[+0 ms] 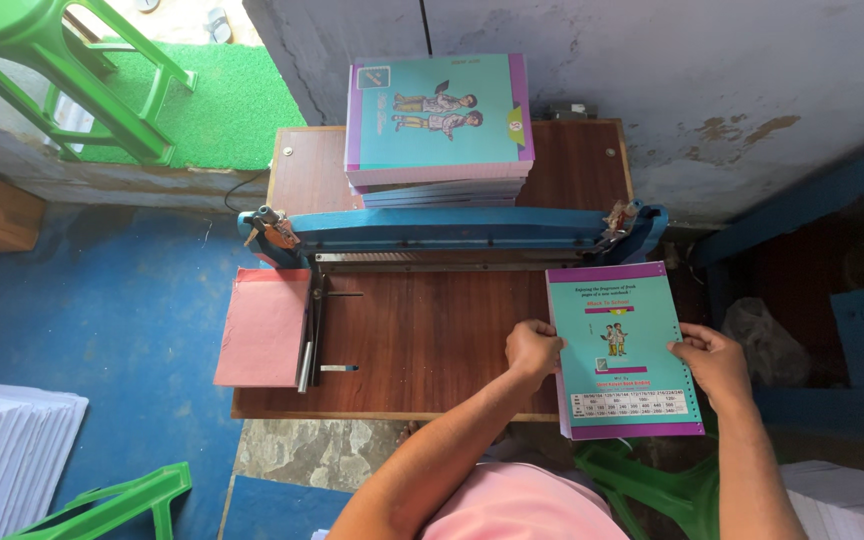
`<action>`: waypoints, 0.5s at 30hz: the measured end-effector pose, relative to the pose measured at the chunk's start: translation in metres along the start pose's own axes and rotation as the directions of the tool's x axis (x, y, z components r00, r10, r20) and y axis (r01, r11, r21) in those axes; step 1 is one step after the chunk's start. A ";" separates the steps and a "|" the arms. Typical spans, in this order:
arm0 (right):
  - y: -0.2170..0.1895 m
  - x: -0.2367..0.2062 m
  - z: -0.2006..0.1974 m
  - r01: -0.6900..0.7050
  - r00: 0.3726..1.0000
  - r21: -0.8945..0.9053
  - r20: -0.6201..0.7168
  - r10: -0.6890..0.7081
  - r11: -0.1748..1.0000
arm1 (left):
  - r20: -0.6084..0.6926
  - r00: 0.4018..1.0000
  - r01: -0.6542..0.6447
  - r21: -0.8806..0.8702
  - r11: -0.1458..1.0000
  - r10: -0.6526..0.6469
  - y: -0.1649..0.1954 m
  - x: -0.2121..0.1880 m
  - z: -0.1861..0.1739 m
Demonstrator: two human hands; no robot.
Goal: The person inserts a stack of lined paper into a book cover using a manual binding machine. They repeatedly align the paper, press the machine's lever to secure the binding, and place the finished notebook onto a growing stack.
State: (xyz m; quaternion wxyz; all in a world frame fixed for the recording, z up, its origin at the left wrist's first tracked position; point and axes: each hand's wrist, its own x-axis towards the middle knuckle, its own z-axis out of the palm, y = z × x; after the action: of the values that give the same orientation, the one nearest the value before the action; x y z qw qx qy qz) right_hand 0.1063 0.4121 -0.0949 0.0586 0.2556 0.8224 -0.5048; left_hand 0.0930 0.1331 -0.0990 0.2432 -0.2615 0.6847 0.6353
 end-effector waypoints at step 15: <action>0.002 0.002 0.005 -0.148 0.980 0.086 0.143 0.135 0.985 | -0.034 0.984 -0.172 0.045 0.984 0.173 -0.009 -0.008 0.006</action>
State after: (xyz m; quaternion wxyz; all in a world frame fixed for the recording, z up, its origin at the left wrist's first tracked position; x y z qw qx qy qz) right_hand 0.1049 0.4096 -0.0995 0.1383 0.2809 0.7710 -0.5546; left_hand 0.1053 0.1387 -0.1007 0.1797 -0.2080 0.7224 0.6345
